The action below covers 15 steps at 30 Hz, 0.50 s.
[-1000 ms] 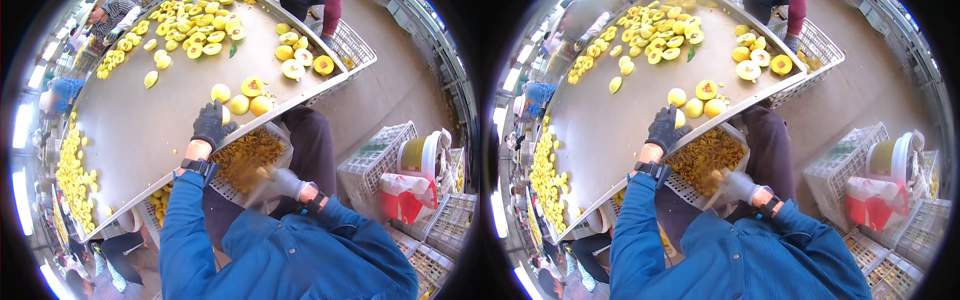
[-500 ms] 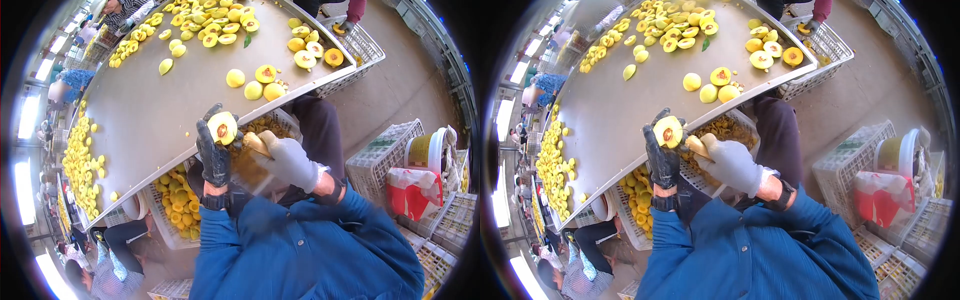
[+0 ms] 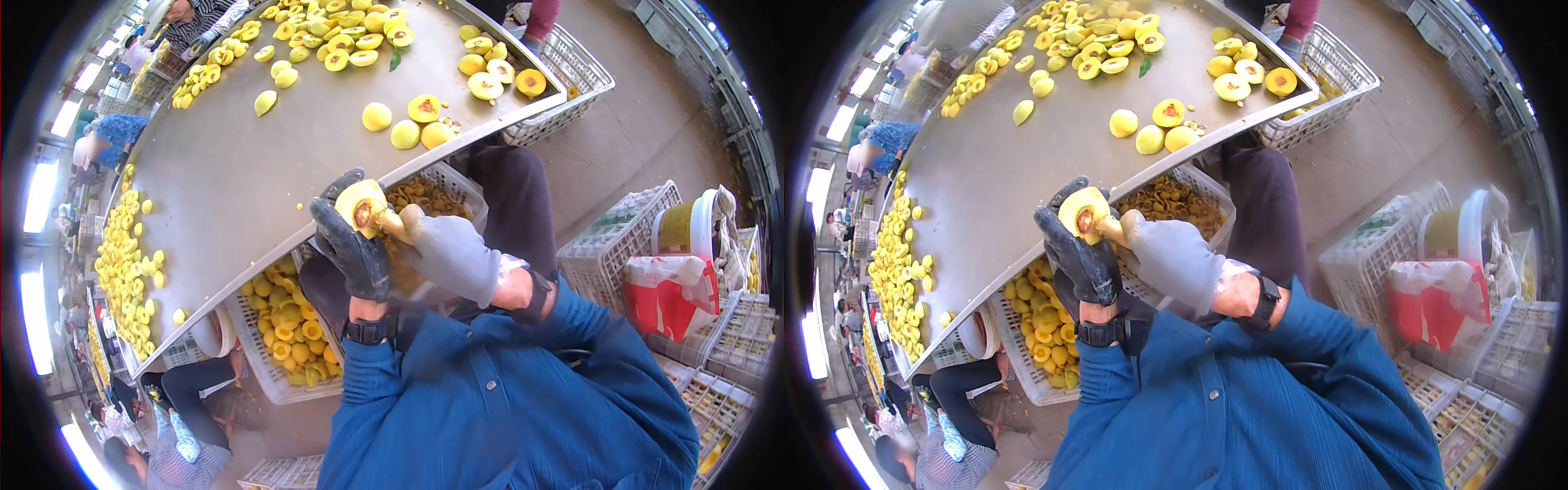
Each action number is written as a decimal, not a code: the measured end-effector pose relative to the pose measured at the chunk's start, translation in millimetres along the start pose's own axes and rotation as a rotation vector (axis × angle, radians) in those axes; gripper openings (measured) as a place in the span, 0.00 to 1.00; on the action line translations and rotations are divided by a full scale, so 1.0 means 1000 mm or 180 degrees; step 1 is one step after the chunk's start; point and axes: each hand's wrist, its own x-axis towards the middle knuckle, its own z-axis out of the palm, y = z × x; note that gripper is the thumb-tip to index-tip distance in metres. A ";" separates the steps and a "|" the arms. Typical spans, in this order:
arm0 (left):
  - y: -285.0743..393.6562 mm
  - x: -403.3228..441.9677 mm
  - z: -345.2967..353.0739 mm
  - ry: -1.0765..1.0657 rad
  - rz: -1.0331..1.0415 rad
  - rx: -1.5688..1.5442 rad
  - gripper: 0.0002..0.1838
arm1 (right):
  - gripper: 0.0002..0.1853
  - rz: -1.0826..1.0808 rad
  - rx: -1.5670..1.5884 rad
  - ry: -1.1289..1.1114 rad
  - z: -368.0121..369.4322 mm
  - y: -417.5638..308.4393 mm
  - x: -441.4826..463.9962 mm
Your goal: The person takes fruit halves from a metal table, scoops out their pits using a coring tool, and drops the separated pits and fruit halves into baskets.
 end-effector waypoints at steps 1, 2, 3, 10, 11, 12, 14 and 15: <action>-0.002 -0.001 -0.003 -0.0018 -0.0045 0.0007 0.32 | 0.12 0.0016 0.0064 -0.0018 0.002 0.000 -0.001; -0.003 -0.002 -0.003 -0.0056 -0.0063 0.0030 0.32 | 0.13 0.0052 0.0113 -0.0025 0.002 0.000 0.000; -0.002 -0.005 -0.004 -0.0082 -0.0053 0.0037 0.32 | 0.13 0.0094 0.0164 -0.0030 0.003 0.000 0.000; 0.009 -0.002 0.011 0.0224 0.0144 0.0305 0.32 | 0.13 0.0111 0.0686 -0.0171 -0.003 0.000 0.004; 0.009 0.002 0.011 0.0242 0.0130 0.0281 0.32 | 0.13 0.0151 0.0648 -0.0210 -0.004 0.000 0.004; 0.007 0.005 0.010 0.0215 0.0072 0.0253 0.31 | 0.12 0.0252 0.0504 -0.0266 -0.005 0.000 0.005; 0.004 0.011 0.008 0.0180 -0.0020 0.0200 0.31 | 0.12 0.0169 0.0700 -0.0175 0.000 0.008 0.005; 0.004 0.012 0.008 0.0020 -0.0039 0.0182 0.31 | 0.12 0.0092 0.0797 -0.0130 0.003 0.012 0.007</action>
